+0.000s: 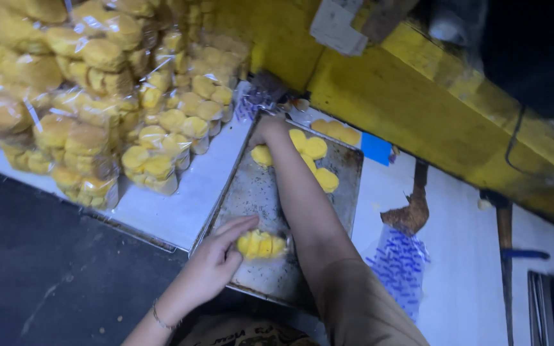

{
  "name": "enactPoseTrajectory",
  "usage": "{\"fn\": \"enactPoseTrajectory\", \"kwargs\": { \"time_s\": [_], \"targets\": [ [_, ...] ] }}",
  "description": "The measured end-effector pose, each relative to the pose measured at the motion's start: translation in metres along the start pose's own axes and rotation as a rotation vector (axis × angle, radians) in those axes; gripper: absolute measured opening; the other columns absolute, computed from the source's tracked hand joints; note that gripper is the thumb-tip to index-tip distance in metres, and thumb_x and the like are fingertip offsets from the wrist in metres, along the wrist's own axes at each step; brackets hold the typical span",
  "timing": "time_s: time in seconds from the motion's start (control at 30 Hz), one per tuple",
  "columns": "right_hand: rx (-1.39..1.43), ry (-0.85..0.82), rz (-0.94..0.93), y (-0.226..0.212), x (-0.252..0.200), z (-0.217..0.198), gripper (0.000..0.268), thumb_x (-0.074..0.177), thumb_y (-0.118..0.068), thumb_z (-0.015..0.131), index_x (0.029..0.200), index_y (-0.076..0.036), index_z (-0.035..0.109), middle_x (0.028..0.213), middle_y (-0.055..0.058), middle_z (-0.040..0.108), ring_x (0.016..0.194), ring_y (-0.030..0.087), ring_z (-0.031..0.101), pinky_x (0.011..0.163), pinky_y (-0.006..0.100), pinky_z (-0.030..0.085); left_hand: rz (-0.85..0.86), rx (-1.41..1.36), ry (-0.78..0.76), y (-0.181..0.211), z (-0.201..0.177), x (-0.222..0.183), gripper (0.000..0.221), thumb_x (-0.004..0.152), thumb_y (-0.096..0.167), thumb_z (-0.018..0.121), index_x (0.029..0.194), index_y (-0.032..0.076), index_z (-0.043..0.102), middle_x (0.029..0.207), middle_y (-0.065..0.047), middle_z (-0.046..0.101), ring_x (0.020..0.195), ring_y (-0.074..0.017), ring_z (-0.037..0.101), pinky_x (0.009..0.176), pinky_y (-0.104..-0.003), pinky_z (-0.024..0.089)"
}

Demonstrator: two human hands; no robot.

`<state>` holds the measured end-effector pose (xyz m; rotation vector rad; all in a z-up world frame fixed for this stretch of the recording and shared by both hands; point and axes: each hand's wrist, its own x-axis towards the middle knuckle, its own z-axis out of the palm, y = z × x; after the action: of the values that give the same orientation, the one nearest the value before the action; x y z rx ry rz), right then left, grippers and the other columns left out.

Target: Packing small yellow bread buns from a metal tray into clear plastic bags.

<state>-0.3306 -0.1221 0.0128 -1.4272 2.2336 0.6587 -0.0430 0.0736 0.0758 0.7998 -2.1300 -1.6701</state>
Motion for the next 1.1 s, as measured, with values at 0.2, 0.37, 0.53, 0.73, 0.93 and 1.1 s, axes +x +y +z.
{"fn": "enactPoseTrajectory", "kwargs": {
  "time_s": [0.2,0.37,0.53,0.73,0.93,1.1],
  "targets": [
    [0.47,0.302,-0.072,0.032,0.022,0.046,0.088,0.051,-0.042,0.096,0.13,-0.013,0.069,0.136,0.03,0.051,0.124,0.047,0.061,0.099,0.058,0.055,0.013,-0.04,-0.036,0.04,-0.02,0.009,0.051,0.083,-0.006,0.044,0.129,-0.008,0.068,0.139,-0.028,0.064,0.129,-0.0483,0.058,0.107,-0.054,0.046],
    [1.595,0.295,-0.973,0.054,-0.13,0.039,0.09,0.084,0.007,0.082,0.153,-0.026,0.034,0.122,0.018,0.069,0.1,0.025,0.074,0.087,0.034,0.065,-0.174,-0.209,-0.065,0.048,-0.033,0.021,0.065,0.083,-0.003,0.048,0.148,-0.007,0.052,0.069,-0.011,0.065,0.057,-0.019,0.059,0.056,-0.027,0.048],
    [0.874,0.347,-0.975,0.042,-0.242,0.051,0.072,0.074,-0.012,0.086,0.135,-0.002,0.048,0.139,0.023,0.05,0.114,0.036,0.058,0.091,0.044,0.059,-0.122,-0.461,-0.082,-0.027,-0.028,0.057,0.071,0.079,-0.003,0.054,0.149,-0.008,0.047,0.121,-0.018,0.063,0.068,-0.0081,0.055,0.056,-0.02,0.051],
    [0.115,0.274,-0.857,0.018,-0.239,0.096,0.039,0.088,-0.025,0.068,0.122,-0.006,0.06,0.115,0.022,0.064,0.09,0.05,0.069,0.078,0.055,0.06,0.085,0.076,-0.162,0.028,-0.043,0.041,0.066,0.077,-0.004,0.052,0.143,-0.007,0.053,0.15,-0.025,0.051,0.133,-0.0452,0.053,0.111,-0.048,0.044],
    [0.099,0.475,-0.612,-0.036,-0.257,0.046,0.03,0.102,-0.048,0.046,0.111,-0.021,0.057,0.087,0.007,0.069,0.083,0.033,0.073,0.071,0.046,0.058,0.191,0.189,0.305,-0.04,-0.096,0.023,0.028,0.089,0.007,0.054,0.096,0.017,0.08,0.093,-0.003,0.078,0.092,-0.0291,0.073,0.082,-0.038,0.058],
    [0.169,0.62,-0.706,-0.123,-0.158,0.055,0.022,0.099,-0.034,0.054,0.097,-0.021,0.073,0.081,0.001,0.071,0.081,0.029,0.074,0.071,0.039,0.059,0.44,-0.209,0.8,-0.18,-0.084,-0.016,0.026,0.103,0.003,0.044,0.129,0.003,0.045,0.117,-0.013,0.048,0.109,-0.0277,0.063,0.098,-0.042,0.053]
  ]
}}
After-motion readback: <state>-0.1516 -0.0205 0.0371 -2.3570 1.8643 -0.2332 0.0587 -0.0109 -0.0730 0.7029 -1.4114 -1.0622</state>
